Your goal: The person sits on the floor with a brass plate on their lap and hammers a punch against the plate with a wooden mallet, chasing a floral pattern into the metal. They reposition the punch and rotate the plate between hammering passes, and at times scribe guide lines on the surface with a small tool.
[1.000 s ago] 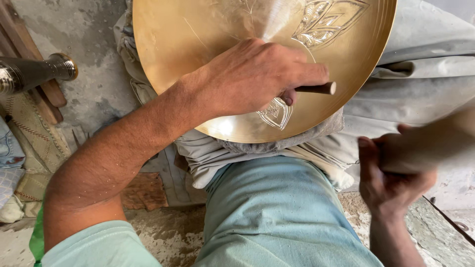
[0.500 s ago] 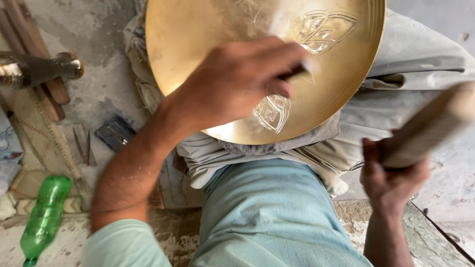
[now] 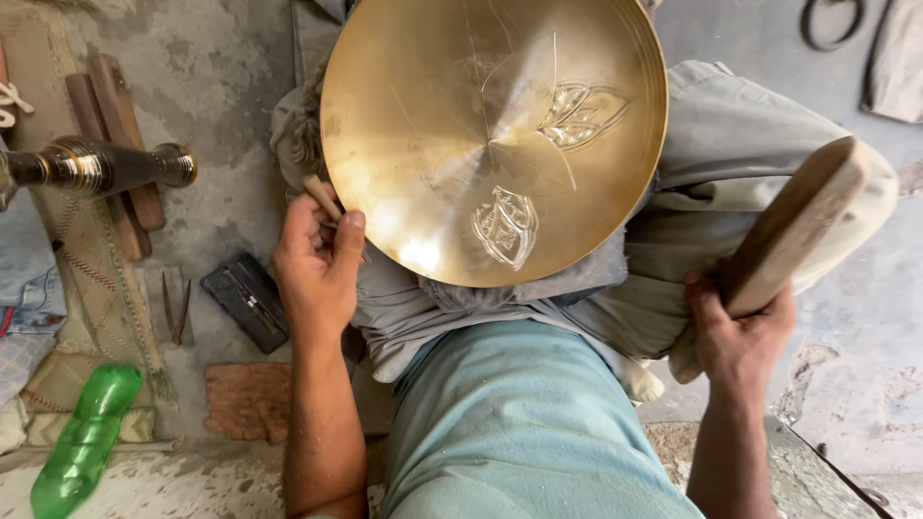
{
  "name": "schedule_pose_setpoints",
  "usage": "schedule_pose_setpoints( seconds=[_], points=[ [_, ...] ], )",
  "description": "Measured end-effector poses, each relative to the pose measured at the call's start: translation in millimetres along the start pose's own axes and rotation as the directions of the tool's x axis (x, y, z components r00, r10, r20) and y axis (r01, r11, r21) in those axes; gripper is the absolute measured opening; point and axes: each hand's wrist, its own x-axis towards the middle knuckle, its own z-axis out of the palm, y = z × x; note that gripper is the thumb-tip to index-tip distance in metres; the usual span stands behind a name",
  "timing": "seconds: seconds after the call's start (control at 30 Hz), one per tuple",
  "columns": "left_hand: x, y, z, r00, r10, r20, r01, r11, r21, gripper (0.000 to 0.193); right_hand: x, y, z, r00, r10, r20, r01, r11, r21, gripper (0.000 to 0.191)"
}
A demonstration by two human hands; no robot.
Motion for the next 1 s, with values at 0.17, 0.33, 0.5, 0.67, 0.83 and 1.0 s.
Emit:
schedule_pose_setpoints(
  seconds=[0.17,0.33,0.5,0.67,0.83,1.0],
  points=[
    [29.7,26.5,14.3,0.987,0.159,0.013,-0.16,0.987,0.036,0.026,-8.7,-9.0,-6.3,0.999,0.019,-0.026,-0.02,0.998,-0.056,0.042],
    [31.2,69.3,26.4,0.974,0.215,-0.069,-0.191,0.947,0.259,0.024,2.2,-9.1,-4.9,0.998,0.068,-0.006,-0.068,0.988,-0.137,0.043],
    [11.4,86.9,37.9,0.974,0.195,-0.114,-0.166,0.96,0.224,0.021,19.7,-19.5,-1.0,0.984,0.161,0.081,-0.169,0.98,0.103,0.047],
    [8.8,71.1,69.7,0.991,0.103,0.081,-0.108,0.992,0.06,0.025,44.8,-57.5,-13.4,0.986,-0.036,0.165,0.036,0.999,0.006,0.056],
    [11.0,55.2,97.3,0.981,0.12,0.151,-0.117,0.993,-0.028,0.036,49.2,-121.5,-21.4,0.918,-0.285,0.277,0.335,0.93,-0.151,0.059],
    [12.7,45.9,103.5,0.952,0.249,0.177,-0.282,0.94,0.193,0.037,67.2,-167.8,-3.3,0.63,-0.592,0.503,0.738,0.255,-0.625,0.041]
  ],
)
